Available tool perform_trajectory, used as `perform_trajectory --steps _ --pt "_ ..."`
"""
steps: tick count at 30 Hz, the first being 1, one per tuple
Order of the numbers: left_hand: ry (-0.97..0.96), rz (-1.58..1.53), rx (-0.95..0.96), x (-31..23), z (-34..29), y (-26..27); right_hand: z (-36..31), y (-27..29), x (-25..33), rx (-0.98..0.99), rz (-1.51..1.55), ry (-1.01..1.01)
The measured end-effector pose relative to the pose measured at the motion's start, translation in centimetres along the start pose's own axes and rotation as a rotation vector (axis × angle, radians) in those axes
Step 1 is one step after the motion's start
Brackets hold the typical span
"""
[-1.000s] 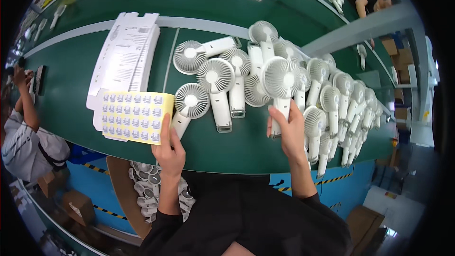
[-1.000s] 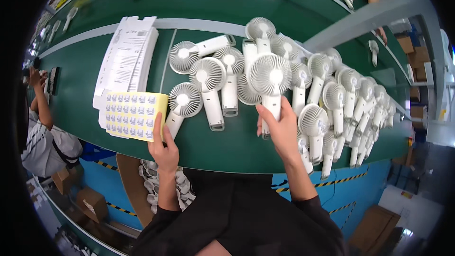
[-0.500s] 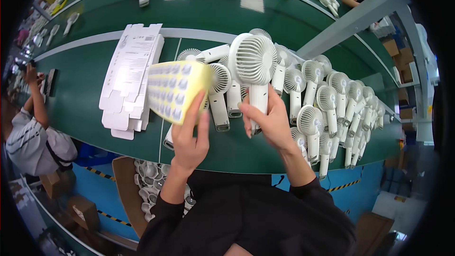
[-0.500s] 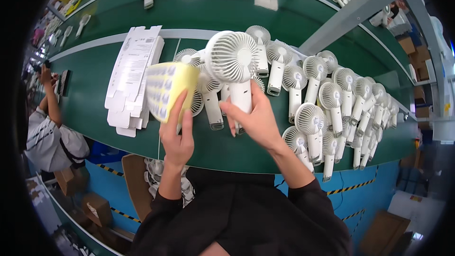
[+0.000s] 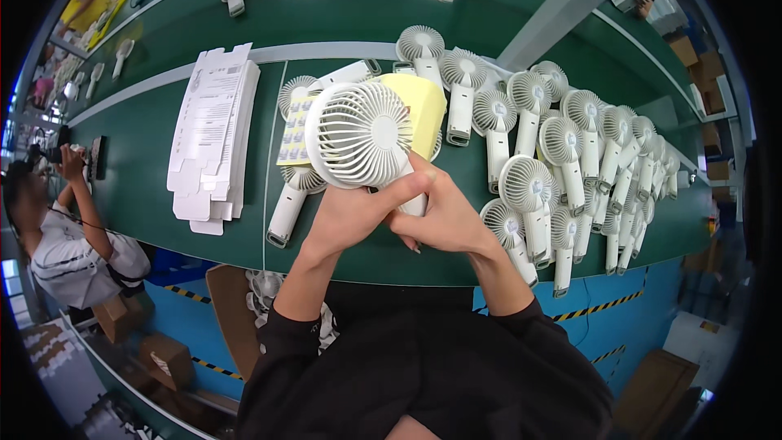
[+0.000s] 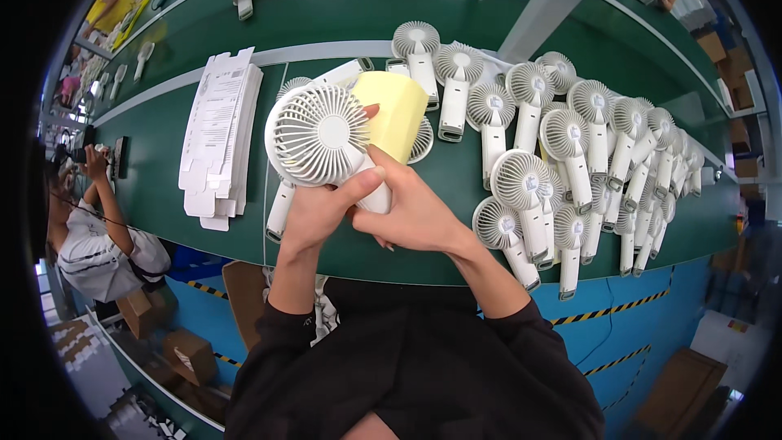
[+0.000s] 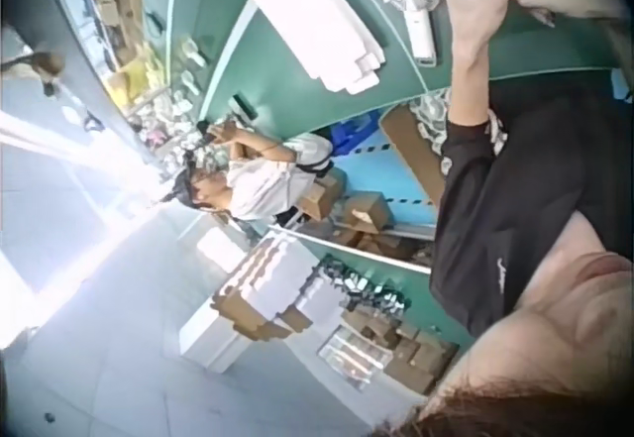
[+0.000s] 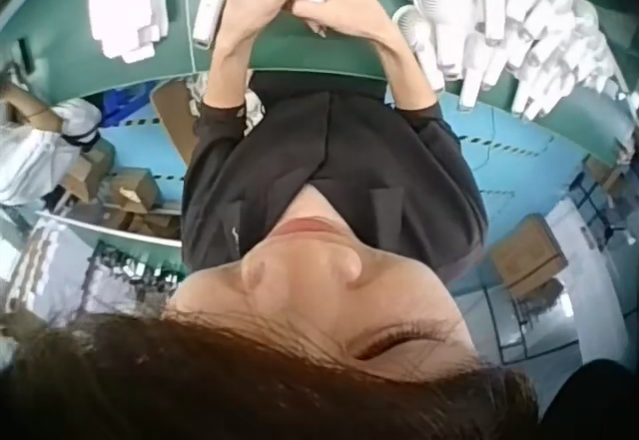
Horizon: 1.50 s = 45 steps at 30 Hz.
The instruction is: Applying circular stickers to the handles of multiple white portable fans on an assembly line.
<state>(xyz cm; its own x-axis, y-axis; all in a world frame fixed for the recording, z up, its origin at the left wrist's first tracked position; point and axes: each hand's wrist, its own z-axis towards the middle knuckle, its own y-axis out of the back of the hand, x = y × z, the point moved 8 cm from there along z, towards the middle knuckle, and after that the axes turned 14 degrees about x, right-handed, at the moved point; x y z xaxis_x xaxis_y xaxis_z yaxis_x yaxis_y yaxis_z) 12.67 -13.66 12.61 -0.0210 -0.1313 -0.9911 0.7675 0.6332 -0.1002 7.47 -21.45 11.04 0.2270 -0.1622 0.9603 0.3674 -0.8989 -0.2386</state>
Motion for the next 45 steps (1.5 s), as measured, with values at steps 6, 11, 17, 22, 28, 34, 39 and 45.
perform_trajectory --steps 6,11,17,22,28,34,39,45 --pt "0.158 0.008 0.008 1.5 1.1 -0.8 -1.0 1.5 -0.8 -0.084 0.079 0.034" --pt "0.253 0.133 0.103 2.3 2.6 0.3 -1.2 2.3 -1.6 -0.204 0.222 0.094" --pt "-0.302 0.577 -0.568 -2.4 0.4 8.8 -3.3 5.6 -3.9 -0.528 0.167 0.058" --pt "-0.23 1.044 -0.653 -0.2 -0.1 12.9 -4.6 5.5 -2.0 -0.614 -0.242 -0.132" --pt "-0.259 1.26 -0.45 2.4 2.3 10.1 -3.3 1.3 2.1 -0.332 -0.658 0.044" --pt "-0.235 1.126 -0.46 4.7 1.2 11.4 -0.4 -8.3 -0.7 0.679 -0.82 -0.129" --pt "-0.35 1.341 -0.601 5.0 2.4 9.5 -2.6 -14.5 -11.3 0.643 -0.81 -0.541" --pt "-0.344 1.36 -0.574 4.4 2.3 8.7 0.5 -20.4 -27.8 0.673 -0.295 -0.577"
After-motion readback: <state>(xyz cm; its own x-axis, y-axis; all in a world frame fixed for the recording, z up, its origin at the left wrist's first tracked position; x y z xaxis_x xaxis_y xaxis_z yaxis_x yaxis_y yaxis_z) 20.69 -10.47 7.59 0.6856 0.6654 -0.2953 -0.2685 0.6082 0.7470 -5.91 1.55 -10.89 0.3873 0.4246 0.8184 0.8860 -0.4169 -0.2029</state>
